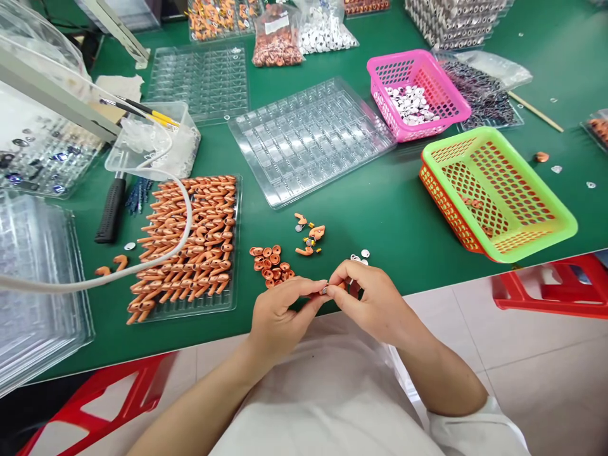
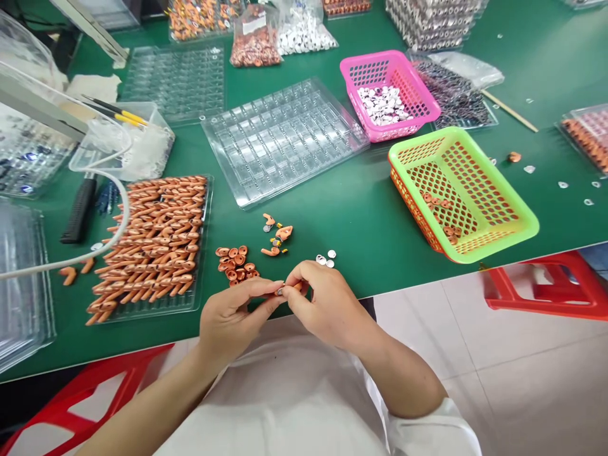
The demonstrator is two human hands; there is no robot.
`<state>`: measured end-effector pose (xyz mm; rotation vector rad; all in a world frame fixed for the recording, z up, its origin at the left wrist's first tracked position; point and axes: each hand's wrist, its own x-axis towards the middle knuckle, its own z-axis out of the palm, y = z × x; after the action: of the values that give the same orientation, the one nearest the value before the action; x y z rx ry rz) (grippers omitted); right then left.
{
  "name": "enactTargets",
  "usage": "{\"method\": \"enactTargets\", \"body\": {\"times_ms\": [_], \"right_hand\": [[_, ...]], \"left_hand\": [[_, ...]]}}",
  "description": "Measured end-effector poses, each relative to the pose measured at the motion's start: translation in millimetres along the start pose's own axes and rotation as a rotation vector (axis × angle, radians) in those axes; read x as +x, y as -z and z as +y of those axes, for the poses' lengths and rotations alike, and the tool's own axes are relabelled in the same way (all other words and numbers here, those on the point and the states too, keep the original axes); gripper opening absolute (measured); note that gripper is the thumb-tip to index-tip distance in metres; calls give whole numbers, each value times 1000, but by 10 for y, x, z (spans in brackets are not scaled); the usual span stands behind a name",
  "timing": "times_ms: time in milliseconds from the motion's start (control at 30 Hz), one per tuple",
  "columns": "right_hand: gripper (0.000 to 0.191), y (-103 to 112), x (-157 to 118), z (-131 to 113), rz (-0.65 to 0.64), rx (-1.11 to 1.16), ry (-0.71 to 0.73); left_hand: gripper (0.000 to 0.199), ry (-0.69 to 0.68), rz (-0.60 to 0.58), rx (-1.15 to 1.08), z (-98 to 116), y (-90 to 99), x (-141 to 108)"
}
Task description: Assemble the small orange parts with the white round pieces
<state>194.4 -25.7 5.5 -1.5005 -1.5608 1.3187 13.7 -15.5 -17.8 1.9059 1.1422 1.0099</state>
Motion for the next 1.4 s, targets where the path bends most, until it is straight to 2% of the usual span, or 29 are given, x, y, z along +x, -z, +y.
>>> {"method": "enactTargets", "body": {"times_ms": [233, 967, 1400], "right_hand": [[9, 74, 16, -36, -51, 41, -37], [10, 134, 81, 17, -128, 72, -76], [12, 36, 44, 18, -43, -2, -13]], "left_hand": [[16, -11, -61, -79, -9, 23, 9], [16, -61, -70, 13, 13, 22, 30], [17, -55, -75, 4, 22, 38, 45]]}}
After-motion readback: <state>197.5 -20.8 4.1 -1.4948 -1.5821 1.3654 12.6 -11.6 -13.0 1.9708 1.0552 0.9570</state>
